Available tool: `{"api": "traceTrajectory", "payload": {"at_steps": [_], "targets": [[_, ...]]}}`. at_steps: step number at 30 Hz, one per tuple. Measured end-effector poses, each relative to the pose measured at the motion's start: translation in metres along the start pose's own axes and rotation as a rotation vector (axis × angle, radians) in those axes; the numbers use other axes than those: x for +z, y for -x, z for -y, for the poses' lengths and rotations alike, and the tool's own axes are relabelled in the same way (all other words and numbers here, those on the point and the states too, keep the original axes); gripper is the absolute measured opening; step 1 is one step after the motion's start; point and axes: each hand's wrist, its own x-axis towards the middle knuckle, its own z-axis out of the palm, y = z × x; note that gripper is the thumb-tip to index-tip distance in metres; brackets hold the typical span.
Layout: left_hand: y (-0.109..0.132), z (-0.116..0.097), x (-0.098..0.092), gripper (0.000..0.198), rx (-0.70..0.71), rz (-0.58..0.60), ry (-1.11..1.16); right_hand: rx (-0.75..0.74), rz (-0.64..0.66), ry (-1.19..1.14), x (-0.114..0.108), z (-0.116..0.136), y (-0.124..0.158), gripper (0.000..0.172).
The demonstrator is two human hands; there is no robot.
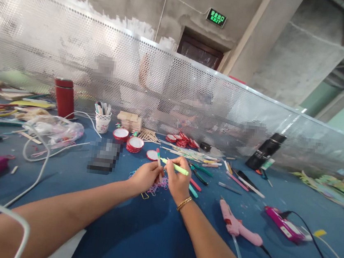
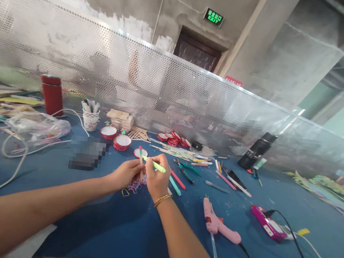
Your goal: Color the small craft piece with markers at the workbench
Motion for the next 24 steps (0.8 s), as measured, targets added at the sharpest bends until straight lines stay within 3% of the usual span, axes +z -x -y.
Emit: {"api": "traceTrajectory", "payload": {"at_steps": [24], "targets": [[0.0017, -0.0060, -0.0018, 0.036, 0.027, 0.006, -0.011, -0.016, 0.003, -0.008, 0.0004, 0.0028, 0.0004, 0.019]]}}
